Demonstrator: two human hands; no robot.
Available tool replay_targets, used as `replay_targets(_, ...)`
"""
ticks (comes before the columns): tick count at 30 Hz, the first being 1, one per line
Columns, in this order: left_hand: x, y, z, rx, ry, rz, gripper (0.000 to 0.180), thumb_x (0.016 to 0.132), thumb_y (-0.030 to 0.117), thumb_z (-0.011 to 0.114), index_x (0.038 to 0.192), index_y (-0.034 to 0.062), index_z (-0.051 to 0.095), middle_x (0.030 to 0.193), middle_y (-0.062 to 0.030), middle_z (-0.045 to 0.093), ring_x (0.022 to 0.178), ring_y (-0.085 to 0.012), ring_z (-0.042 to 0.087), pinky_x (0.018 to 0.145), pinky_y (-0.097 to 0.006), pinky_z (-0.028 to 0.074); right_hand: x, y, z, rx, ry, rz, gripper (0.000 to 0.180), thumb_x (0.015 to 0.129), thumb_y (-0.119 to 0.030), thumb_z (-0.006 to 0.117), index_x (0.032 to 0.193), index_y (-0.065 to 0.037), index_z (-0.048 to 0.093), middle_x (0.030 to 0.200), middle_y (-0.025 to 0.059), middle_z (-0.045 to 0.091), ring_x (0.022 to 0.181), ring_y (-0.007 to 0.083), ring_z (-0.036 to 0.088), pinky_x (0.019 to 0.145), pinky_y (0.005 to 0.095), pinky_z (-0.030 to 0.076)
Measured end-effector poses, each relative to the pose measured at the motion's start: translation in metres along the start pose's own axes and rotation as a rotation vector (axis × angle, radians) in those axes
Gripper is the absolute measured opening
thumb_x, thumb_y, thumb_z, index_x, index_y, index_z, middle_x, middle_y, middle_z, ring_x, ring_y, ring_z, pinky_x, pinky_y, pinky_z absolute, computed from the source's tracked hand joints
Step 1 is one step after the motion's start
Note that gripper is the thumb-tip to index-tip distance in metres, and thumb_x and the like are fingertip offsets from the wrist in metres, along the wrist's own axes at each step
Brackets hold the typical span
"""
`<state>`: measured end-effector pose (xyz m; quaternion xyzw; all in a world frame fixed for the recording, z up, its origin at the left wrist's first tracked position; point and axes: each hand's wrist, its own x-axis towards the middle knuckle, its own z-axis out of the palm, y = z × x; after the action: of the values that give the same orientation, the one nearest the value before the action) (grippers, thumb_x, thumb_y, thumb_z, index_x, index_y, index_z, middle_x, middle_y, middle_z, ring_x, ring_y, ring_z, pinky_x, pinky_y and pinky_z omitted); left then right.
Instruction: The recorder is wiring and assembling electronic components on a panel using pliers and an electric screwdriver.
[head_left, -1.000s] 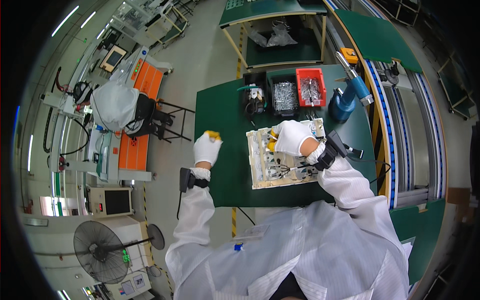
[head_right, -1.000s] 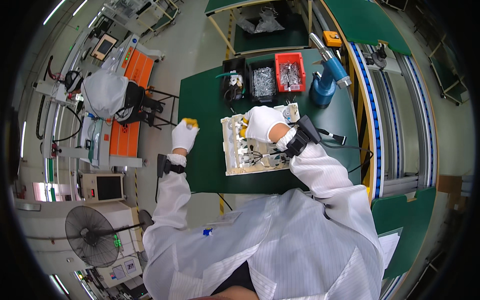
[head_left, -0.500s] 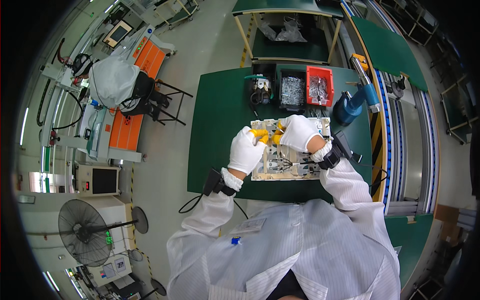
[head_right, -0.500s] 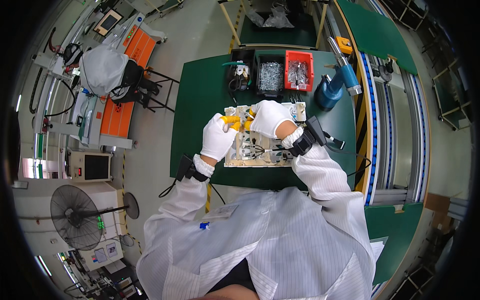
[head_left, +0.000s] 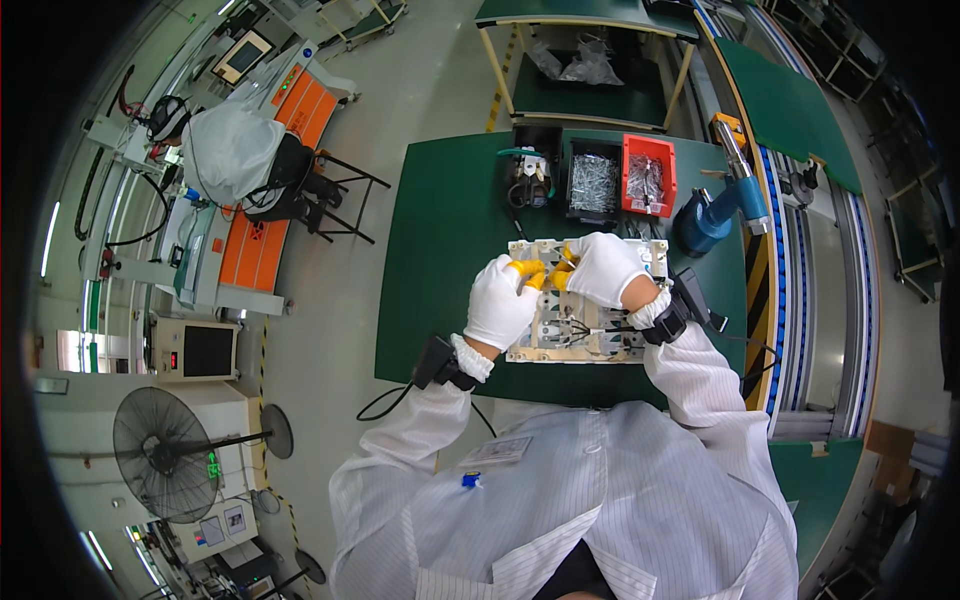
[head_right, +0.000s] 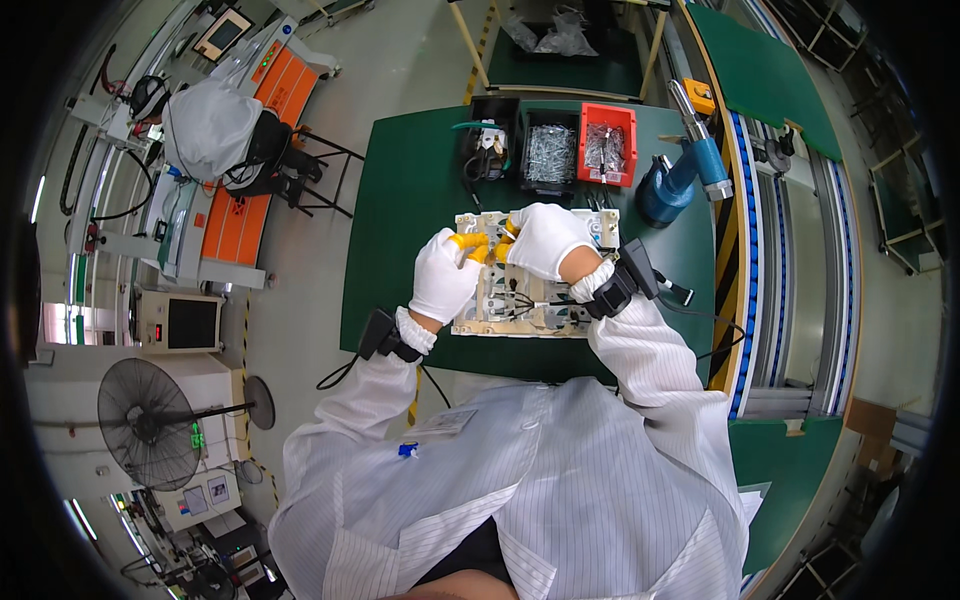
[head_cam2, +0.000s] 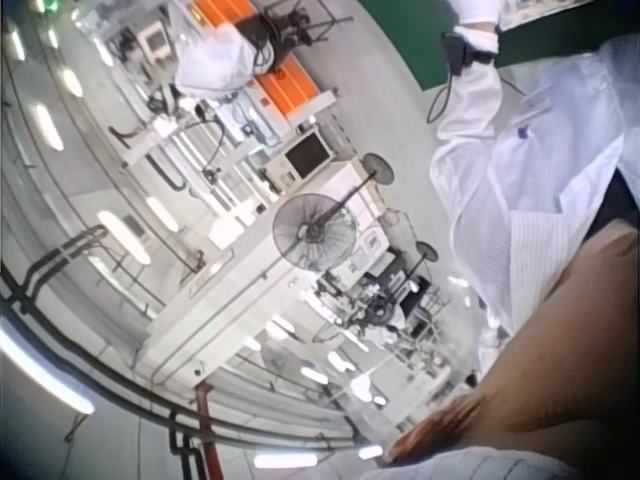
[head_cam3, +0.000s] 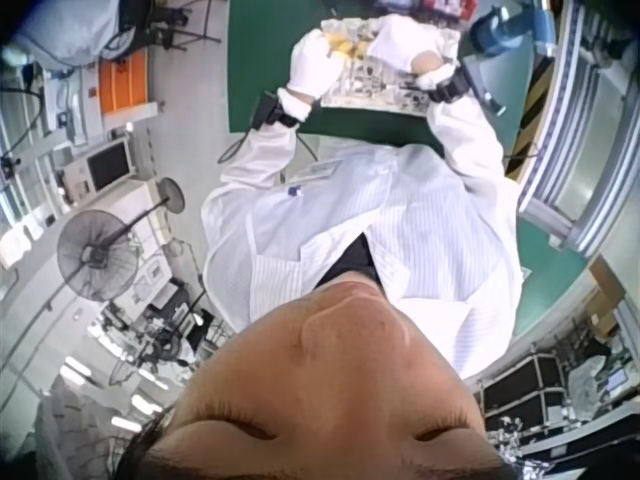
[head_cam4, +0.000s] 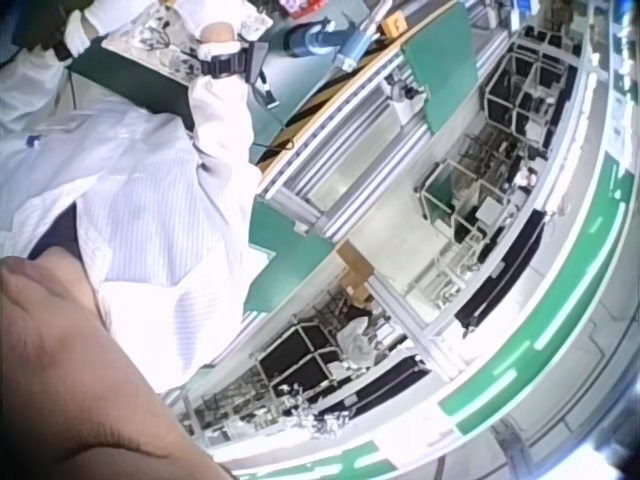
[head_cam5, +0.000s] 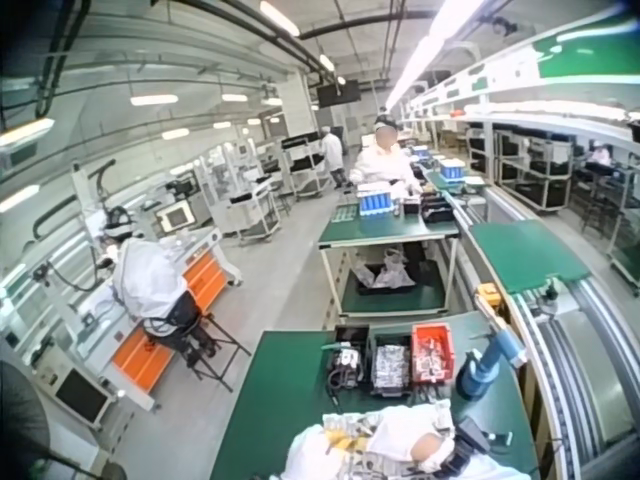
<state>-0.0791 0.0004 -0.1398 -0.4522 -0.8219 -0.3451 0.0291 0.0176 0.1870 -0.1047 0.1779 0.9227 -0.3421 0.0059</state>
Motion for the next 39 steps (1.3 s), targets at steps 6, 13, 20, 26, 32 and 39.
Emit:
replay_targets(6, 0.000, 0.002, 0.000, -0.007, -0.016, 0.023, 0.015, 0.079, 0.011, 0.071, 0.089, 0.0002, 0.070, 0.085, -0.0156, 0.063, 0.079, -0.0357, 0.063, 0.071, -0.045, 0.052, 0.000, 0.000, -0.001, 0.018, -0.022, 0.023, 0.034, 0.074, -0.034, 0.084, 0.092, -0.005, 0.079, 0.084, 0.0185, 0.074, 0.079, 0.0341, 0.072, 0.073, 0.0396, 0.058)
replay_targets(13, 0.002, 0.002, 0.006, 0.071, -0.048, 0.061, 0.017, 0.076, 0.013, 0.070, 0.087, 0.0012, 0.070, 0.086, -0.0149, 0.062, 0.081, -0.0356, 0.062, 0.073, -0.047, 0.052, -0.004, 0.007, 0.000, 0.015, 0.017, -0.004, 0.032, 0.074, -0.031, 0.084, 0.092, -0.006, 0.079, 0.084, 0.0179, 0.074, 0.078, 0.0341, 0.072, 0.073, 0.0391, 0.059)
replay_targets(20, -0.007, 0.014, -0.005, 0.015, -0.096, -0.168, 0.015, 0.081, 0.016, 0.070, 0.083, 0.0010, 0.067, 0.082, -0.0164, 0.064, 0.077, -0.0361, 0.064, 0.070, -0.046, 0.052, -0.034, -0.004, -0.030, -0.057, 0.072, -0.220, 0.040, 0.074, -0.028, 0.086, 0.104, -0.005, 0.075, 0.109, 0.0175, 0.070, 0.095, 0.0323, 0.070, 0.084, 0.0369, 0.057)
replay_targets(26, -0.028, 0.042, -0.012, 0.078, 0.001, -0.152, 0.016, 0.081, 0.017, 0.068, 0.083, 0.0016, 0.070, 0.087, -0.0141, 0.066, 0.087, -0.0354, 0.062, 0.078, -0.047, 0.050, -0.086, 0.135, -0.081, 0.341, 0.336, 0.526, 0.030, 0.093, -0.026, 0.075, 0.106, 0.001, 0.071, 0.106, 0.0130, 0.068, 0.095, 0.0194, 0.066, 0.085, 0.0315, 0.052)
replay_targets(32, -0.045, 0.040, -0.006, 0.008, 0.083, -0.270, 0.019, 0.079, 0.017, 0.071, 0.092, 0.0022, 0.074, 0.114, -0.0053, 0.061, 0.108, -0.0270, 0.056, 0.091, -0.044, 0.044, -0.031, 0.260, -0.071, 0.032, 0.676, 0.154, 0.039, 0.103, -0.019, 0.062, 0.136, 0.000, 0.057, 0.121, 0.0108, 0.064, 0.104, 0.0182, 0.060, 0.090, 0.0324, 0.051)
replay_targets(39, -0.045, 0.042, -0.002, -0.064, 0.140, -0.208, 0.019, 0.078, 0.018, 0.073, 0.091, 0.0040, 0.073, 0.112, -0.0052, 0.062, 0.111, -0.0281, 0.055, 0.093, -0.044, 0.044, 0.069, 0.243, -0.141, 0.640, 0.474, -0.089, 0.029, 0.103, -0.020, 0.050, 0.117, 0.000, 0.065, 0.092, 0.0112, 0.068, 0.088, 0.0236, 0.068, 0.081, 0.0369, 0.057)
